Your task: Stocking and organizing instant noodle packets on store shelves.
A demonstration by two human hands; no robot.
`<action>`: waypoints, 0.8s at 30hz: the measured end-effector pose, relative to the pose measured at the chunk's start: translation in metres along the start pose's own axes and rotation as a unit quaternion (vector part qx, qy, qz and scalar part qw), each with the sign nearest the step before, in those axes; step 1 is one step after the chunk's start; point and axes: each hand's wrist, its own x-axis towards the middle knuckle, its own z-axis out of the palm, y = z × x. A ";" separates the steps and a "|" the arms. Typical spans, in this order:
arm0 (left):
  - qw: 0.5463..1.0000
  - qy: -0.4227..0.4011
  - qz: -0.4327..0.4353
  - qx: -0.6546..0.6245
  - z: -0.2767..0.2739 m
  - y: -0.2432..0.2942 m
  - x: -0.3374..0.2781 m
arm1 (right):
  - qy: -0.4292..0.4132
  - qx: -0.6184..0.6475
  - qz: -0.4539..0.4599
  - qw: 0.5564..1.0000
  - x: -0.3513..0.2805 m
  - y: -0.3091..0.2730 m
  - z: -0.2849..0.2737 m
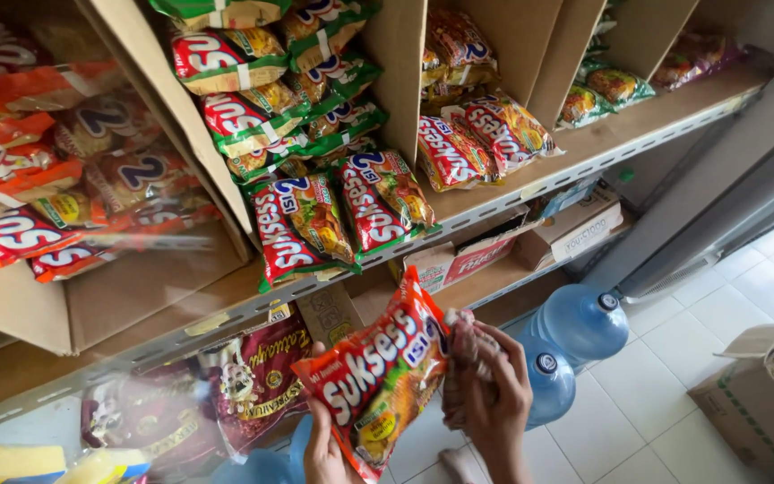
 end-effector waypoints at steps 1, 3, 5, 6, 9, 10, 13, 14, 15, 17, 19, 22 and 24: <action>0.994 -0.085 0.056 -0.038 -0.014 -0.012 0.006 | -0.019 -0.014 -0.009 1.000 0.009 -0.012 -0.001; 0.976 -0.171 0.111 -0.075 -0.025 -0.023 0.013 | -0.036 -0.028 -0.019 0.999 0.006 -0.027 0.005; 0.946 -0.308 0.073 -0.068 -0.023 -0.021 0.012 | -0.022 -0.037 -0.114 0.993 -0.021 -0.035 0.017; 0.947 -0.306 0.072 -0.067 -0.031 -0.026 0.014 | -0.022 -0.037 -0.112 0.993 -0.024 -0.038 0.018; 0.946 -0.312 0.085 -0.022 -0.058 -0.041 0.022 | -0.104 -0.102 -0.273 0.951 -0.015 -0.044 0.017; 0.944 -0.317 0.095 0.010 -0.068 -0.047 0.024 | -0.063 -0.102 -0.209 0.970 -0.002 -0.044 0.013; 0.931 -0.342 0.117 0.056 -0.061 -0.043 0.020 | -0.032 -0.080 -0.088 0.992 0.028 -0.034 -0.001; 0.921 -0.362 0.125 0.077 -0.053 -0.037 0.016 | -0.039 -0.058 -0.026 0.997 0.036 -0.030 -0.005; 0.920 -0.362 0.128 0.076 -0.048 -0.033 0.018 | -0.040 -0.056 -0.029 0.997 0.027 -0.031 -0.003; 0.909 -0.401 0.068 0.094 -0.036 -0.025 0.022 | -0.055 -0.056 -0.048 0.996 0.010 -0.033 0.004; 0.908 -0.405 0.044 0.100 -0.030 -0.018 0.024 | -0.057 -0.058 -0.100 0.992 0.004 -0.042 0.013; 0.900 -0.411 0.030 0.139 -0.029 -0.011 0.028 | -0.055 -0.052 -0.123 0.990 0.006 -0.015 0.021; 0.893 -0.414 0.035 0.171 -0.035 -0.010 0.026 | -0.055 -0.045 -0.091 0.993 0.013 0.013 0.015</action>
